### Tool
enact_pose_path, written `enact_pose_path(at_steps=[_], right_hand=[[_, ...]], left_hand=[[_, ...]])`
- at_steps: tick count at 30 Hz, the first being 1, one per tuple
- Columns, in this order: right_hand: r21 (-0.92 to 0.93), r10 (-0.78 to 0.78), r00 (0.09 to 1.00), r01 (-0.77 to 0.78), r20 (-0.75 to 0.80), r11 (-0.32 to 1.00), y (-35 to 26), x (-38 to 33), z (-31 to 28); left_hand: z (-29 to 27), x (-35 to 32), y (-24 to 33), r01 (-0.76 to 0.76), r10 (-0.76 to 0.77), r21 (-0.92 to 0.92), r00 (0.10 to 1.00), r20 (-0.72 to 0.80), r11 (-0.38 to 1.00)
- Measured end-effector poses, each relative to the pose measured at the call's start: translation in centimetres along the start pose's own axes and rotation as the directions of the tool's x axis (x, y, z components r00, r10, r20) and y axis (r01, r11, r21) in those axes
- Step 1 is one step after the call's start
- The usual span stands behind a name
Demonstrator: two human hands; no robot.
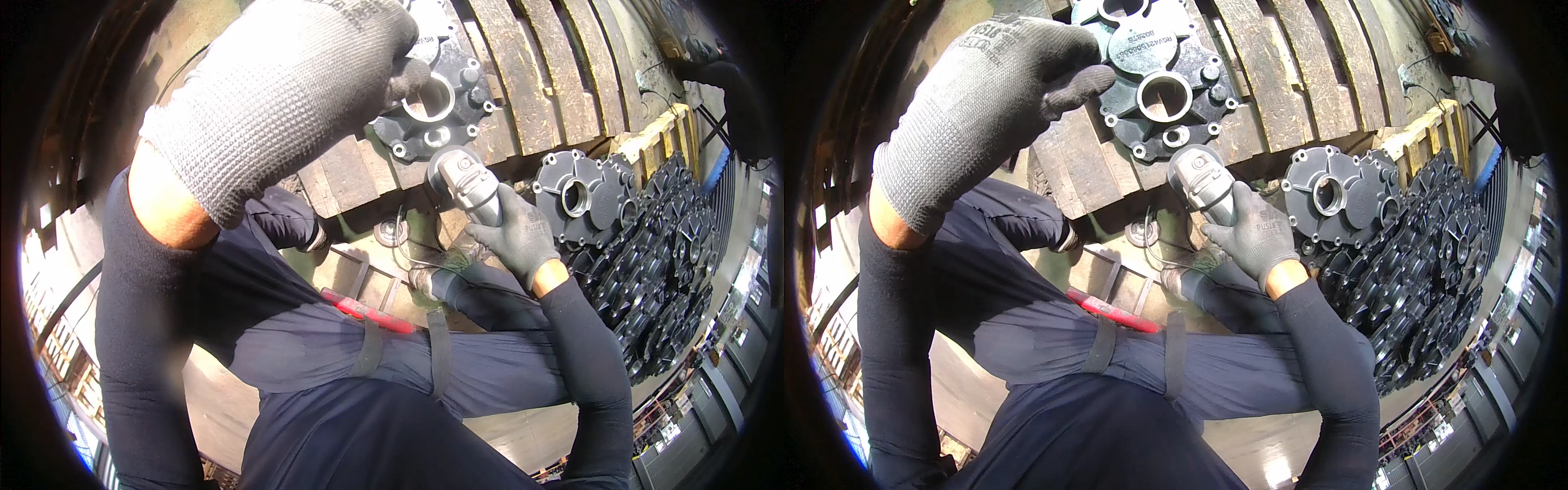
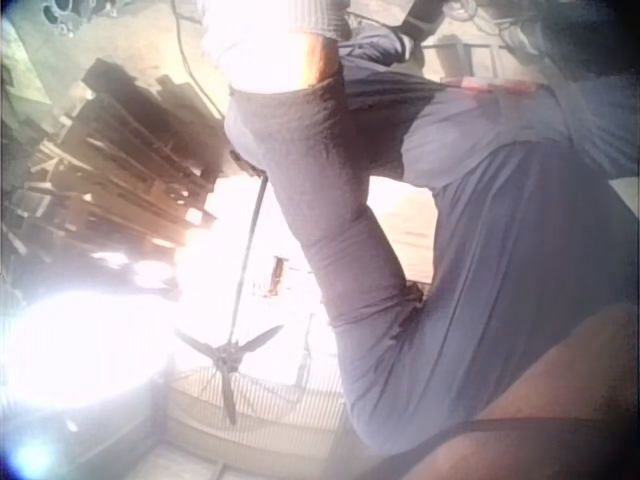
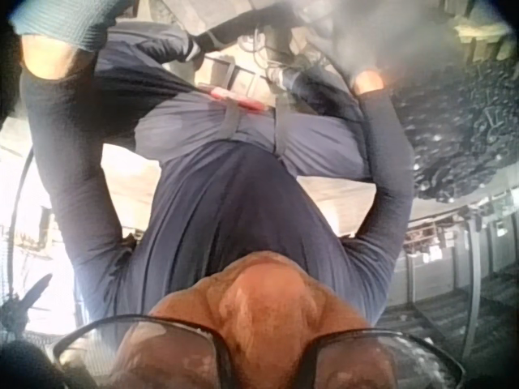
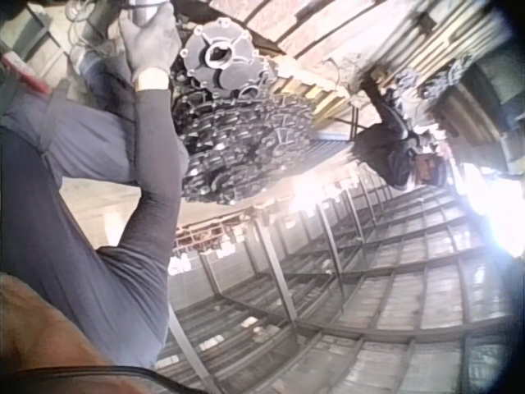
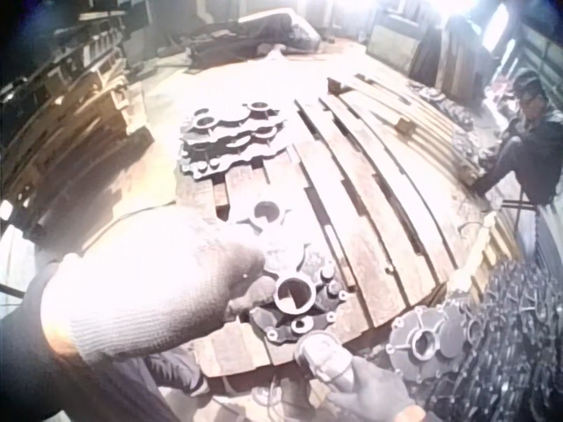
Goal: The person sits on the floor and uses an angle grinder to smooth the edges and surfaces of a metal engine part. They hold the part with one hand and operate the grinder with the other, moving it along the contours of the component.
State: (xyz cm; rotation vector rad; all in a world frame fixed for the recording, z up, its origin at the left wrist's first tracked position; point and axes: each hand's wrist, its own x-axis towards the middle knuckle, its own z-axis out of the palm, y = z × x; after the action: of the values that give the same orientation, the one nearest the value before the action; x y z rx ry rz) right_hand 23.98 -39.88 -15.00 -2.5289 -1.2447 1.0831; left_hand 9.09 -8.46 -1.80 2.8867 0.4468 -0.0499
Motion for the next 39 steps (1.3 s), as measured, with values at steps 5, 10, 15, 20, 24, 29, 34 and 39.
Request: enact_pose_path(at_steps=[5, 10, 15, 20, 24, 29, 34, 39], right_hand=[[0.026, 0.027, 0.999, -0.027, -0.021, 0.999, 0.1, -0.2, -0.1], [0.001, -0.010, 0.999, 0.010, -0.053, 1.000, 0.2, -0.1, 0.1], [0.054, 0.059, 0.998, -0.058, -0.013, 0.997, -0.1, -0.5, -0.3], [0.033, -0.006, 0.999, 0.007, -0.050, 0.999, 0.7, 0.0, 0.3], [0.032, 0.058, 0.998, -0.057, -0.014, 0.998, 1.0, -0.2, -0.5], [0.085, 0.046, 0.997, -0.041, -0.057, 0.995, 1.5, -0.9, -1.9], [0.037, 0.130, 0.983, -0.127, -0.126, 0.991, 4.3, -0.8, -3.2], [0.033, 0.128, 0.986, -0.125, -0.109, 0.992, 4.5, 0.4, -4.3]], left_hand=[[-0.2, -0.3, -0.1, -0.019, 0.020, 0.044, 1.000, -0.017, 0.999], [-0.5, -0.2, 0.2, -0.037, 0.036, 0.015, 0.999, 0.005, 0.999], [-0.3, -0.2, 0.4, 0.008, -0.008, 0.008, 1.000, 0.011, 1.000], [0.2, -0.1, 0.6, -0.049, 0.050, 0.032, 0.999, -0.013, 0.998], [0.0, 0.3, 0.7, -0.046, 0.046, 0.006, 0.999, 0.030, 0.999], [-1.3, -0.5, 1.0, -0.044, 0.044, -0.006, 0.998, 0.036, 0.999], [0.4, 0.8, 1.5, -0.084, 0.086, -0.041, 0.996, 0.036, 0.996], [0.3, 0.0, 0.5, -0.064, 0.064, -0.004, 0.998, 0.023, 0.998]])
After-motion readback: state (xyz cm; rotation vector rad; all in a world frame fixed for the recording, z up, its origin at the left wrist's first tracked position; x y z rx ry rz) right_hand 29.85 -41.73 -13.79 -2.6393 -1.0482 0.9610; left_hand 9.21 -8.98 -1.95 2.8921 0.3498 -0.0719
